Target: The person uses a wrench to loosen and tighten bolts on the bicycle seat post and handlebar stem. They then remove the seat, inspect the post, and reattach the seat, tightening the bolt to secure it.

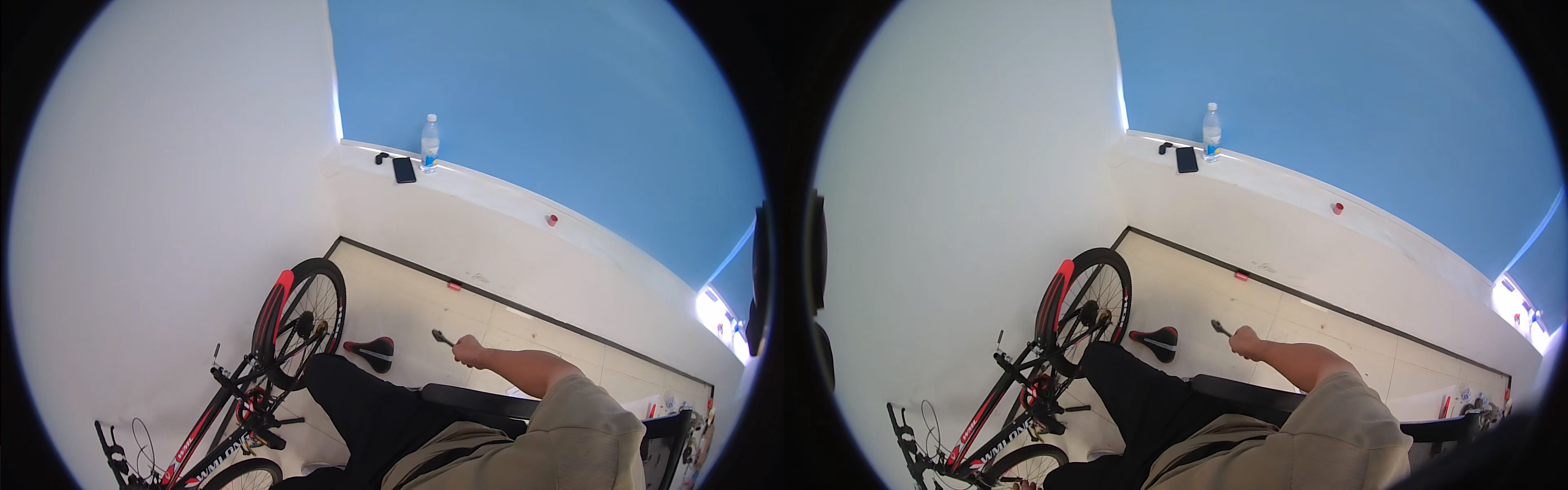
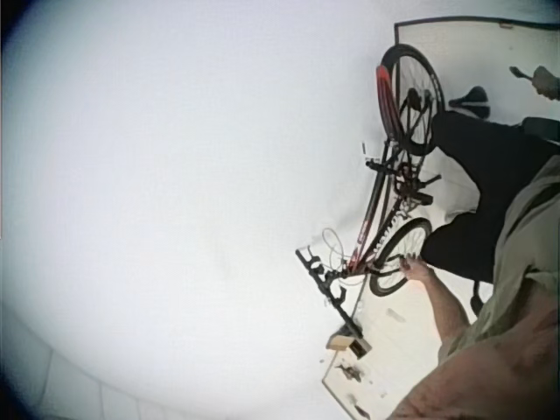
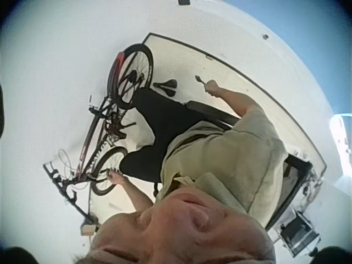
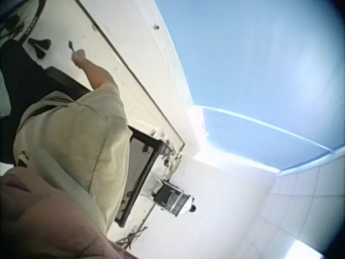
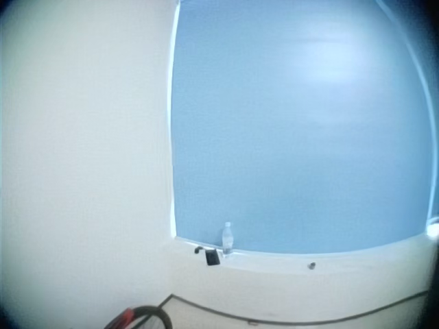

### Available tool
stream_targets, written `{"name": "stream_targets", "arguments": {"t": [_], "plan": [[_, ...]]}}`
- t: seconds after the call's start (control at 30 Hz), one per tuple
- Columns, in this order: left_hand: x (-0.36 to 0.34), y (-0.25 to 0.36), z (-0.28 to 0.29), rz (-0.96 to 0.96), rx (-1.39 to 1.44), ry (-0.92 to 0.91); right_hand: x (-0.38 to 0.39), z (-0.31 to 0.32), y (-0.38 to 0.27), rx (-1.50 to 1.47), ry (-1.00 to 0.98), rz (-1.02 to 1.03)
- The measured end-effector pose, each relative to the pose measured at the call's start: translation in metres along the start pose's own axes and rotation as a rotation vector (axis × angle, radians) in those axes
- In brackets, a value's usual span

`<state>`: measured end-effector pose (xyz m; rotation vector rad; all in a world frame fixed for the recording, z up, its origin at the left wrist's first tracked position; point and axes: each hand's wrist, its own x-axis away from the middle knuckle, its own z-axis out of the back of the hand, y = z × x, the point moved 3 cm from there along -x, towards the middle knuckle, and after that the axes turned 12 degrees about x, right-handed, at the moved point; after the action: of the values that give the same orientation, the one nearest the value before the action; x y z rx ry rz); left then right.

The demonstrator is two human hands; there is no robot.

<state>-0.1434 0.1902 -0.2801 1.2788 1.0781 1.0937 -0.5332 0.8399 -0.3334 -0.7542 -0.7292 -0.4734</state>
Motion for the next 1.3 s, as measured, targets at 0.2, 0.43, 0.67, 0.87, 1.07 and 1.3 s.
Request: {"name": "stream_targets", "arguments": {"t": [0.2, 0.43, 0.67, 0.87, 1.07, 1.3], "plan": [[0.035, -0.002, -0.090, 0.340, 0.078, -0.080, -0.029, 0.023, 0.006, -0.464, 0.062, -0.044], [0.098, 0.001, -0.151, 0.445, -0.062, -0.518, -0.007, 0.006, 0.007, -0.461, 0.052, -0.030], [0.115, 0.008, -0.130, 0.455, -0.057, -0.499, 0.023, 0.012, -0.092, -0.343, 0.115, 0.486], [0.145, 0.004, -0.144, 0.312, -0.482, -0.796, 0.059, 0.011, -0.166, -0.498, 0.174, 1.000], [0.140, 0.009, -0.153, 0.403, -0.455, -0.766, 0.090, -0.010, -0.210, -0.554, -0.008, 0.578], [0.122, -0.013, -0.137, 0.551, -0.158, -0.516, 0.077, -0.033, -0.223, -0.649, -0.023, 0.632]]}}
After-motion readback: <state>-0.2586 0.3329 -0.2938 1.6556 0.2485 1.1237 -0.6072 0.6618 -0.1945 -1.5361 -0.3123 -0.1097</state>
